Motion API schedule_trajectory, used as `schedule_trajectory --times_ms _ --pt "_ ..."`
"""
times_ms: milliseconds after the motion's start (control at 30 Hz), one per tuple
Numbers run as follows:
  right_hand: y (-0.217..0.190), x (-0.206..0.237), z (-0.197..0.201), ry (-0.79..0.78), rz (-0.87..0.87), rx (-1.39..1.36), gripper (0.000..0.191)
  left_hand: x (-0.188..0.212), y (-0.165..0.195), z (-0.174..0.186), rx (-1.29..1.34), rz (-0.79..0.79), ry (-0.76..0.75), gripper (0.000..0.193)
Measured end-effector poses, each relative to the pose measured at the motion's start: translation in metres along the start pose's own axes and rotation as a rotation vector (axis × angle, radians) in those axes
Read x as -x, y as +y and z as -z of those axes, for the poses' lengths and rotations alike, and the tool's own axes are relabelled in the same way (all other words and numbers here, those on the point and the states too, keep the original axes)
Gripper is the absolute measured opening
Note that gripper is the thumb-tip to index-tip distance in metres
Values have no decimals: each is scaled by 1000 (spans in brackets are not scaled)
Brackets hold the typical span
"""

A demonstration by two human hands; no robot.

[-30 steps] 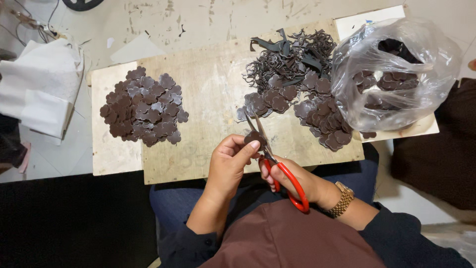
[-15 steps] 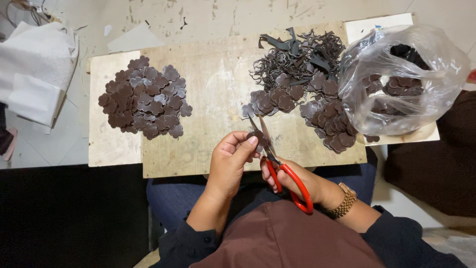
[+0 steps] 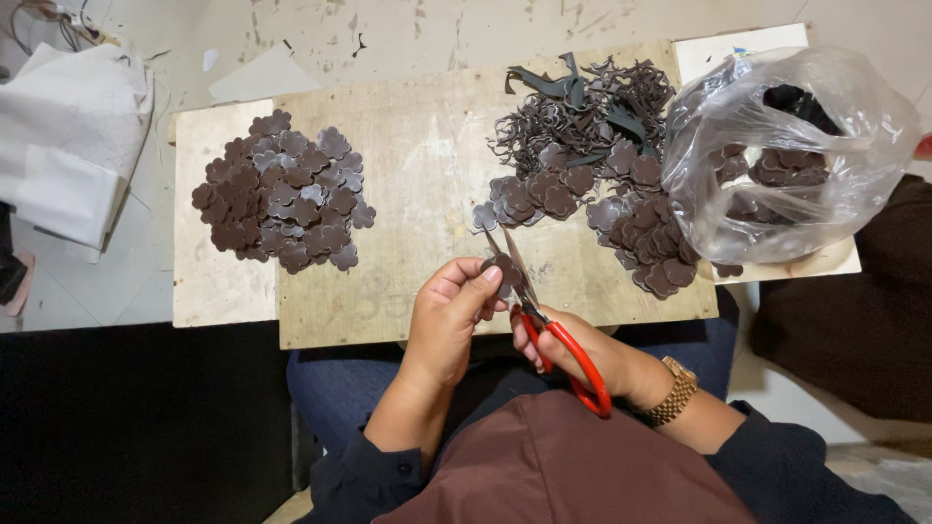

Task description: The person sits on the floor and uses red-handled scissors to trim the edges of dark brown flower-shaped pieces. They pick up each piece, cut along the perimeter, and place the finished pieces into a pile on the left side of the table.

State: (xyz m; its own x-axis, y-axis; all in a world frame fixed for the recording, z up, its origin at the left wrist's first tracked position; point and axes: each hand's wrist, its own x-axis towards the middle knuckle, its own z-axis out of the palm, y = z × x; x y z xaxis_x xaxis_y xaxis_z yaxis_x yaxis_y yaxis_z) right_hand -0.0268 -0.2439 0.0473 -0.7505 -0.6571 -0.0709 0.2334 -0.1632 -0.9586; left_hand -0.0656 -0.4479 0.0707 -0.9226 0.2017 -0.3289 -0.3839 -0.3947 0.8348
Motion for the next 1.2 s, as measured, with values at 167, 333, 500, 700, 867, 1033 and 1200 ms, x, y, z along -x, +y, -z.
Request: schedule_trajectory --times_ms 167,333,500,700,867,1033,1200 --pt "6 1 0 84 -46 -54 55 0 0 -5 -63 -26 -12 13" --pt "5 2 1 95 -21 -20 49 0 1 -8 -129 -28 19 13" --pt "0 3 0 96 -18 -47 44 0 1 -7 -144 -37 32 13" --pt "-2 2 -1 84 -9 -76 40 -1 0 -3 -141 -58 39 11" --pt "-2 2 -1 105 -34 -79 40 -2 0 -4 -137 -66 32 11" --pt "-1 2 -1 99 -44 -98 40 -2 1 -4 -105 -52 40 9" --pt "-3 2 -1 103 -69 -97 39 -2 0 -2 -83 -56 46 8"
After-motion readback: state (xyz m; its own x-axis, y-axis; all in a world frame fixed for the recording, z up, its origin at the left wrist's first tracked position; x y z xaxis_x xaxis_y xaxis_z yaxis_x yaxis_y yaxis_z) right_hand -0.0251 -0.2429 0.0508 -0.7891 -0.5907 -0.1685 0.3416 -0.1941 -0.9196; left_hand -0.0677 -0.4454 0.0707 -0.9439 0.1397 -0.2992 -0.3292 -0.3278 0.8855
